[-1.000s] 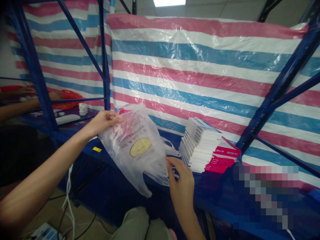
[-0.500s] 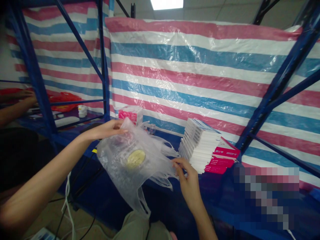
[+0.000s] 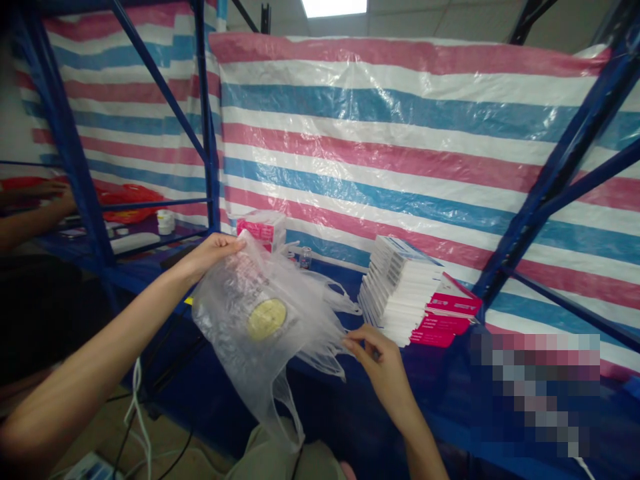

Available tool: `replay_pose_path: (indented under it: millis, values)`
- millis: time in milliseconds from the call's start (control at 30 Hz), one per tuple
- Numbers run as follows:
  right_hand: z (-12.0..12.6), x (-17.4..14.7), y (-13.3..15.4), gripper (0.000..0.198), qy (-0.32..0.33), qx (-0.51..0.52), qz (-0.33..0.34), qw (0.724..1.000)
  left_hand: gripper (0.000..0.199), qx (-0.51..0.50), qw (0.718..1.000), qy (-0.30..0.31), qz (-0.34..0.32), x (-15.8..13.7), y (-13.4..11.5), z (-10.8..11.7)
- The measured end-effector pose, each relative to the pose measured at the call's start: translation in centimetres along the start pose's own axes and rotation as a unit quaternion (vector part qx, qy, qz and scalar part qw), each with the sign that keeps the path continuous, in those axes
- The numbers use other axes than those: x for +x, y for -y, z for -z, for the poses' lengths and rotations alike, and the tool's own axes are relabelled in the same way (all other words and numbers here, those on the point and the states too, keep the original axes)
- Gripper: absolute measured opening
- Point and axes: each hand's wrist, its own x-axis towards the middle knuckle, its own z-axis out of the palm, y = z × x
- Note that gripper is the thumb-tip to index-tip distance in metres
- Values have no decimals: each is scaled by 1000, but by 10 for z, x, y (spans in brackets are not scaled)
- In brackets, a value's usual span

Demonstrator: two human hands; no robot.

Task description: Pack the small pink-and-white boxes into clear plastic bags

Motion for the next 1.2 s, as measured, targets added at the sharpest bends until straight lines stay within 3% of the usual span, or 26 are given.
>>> replay_pose_path:
  millis: [133, 300, 467, 600, 733, 833, 933, 1033, 1133, 1200]
  values:
    - [6, 2, 1, 27, 11, -39, 13, 999, 33, -17, 995, -99, -20, -5, -5, -3]
    - [15, 3, 6, 38, -24, -65, 55, 996, 28, -57, 972, -215, -81, -9, -12, -1]
    - [11, 3, 21, 37, 5, -59, 79, 995, 27, -7, 960, -237, -151, -10, -19, -2]
    - [-4, -1, 21, 37, 17, -42, 104, 994, 25, -6, 967, -218, -134, -14, -27, -6]
    - [-15, -4, 18, 26, -6, -83, 93, 992, 23, -35, 969, -215, -114, -19, -33, -7]
    - [-9, -4, 19, 33, 8, -118, 106, 987, 21, -75, 964, -228, -117, -24, -33, -8]
    - [6, -3, 14, 38, 46, -161, 78, 983, 18, -104, 955, -247, -126, -29, -31, -13]
    - [20, -3, 7, 42, 64, -140, 60, 986, 15, -108, 947, -264, -150, -34, -31, -18]
    - [21, -2, 14, 22, -46, -128, 84, 987, 14, -87, 947, -264, -164, -36, -35, -23]
    - [12, 0, 31, 42, -124, -149, 116, 974, 15, -64, 950, -259, -163, -37, -40, -29]
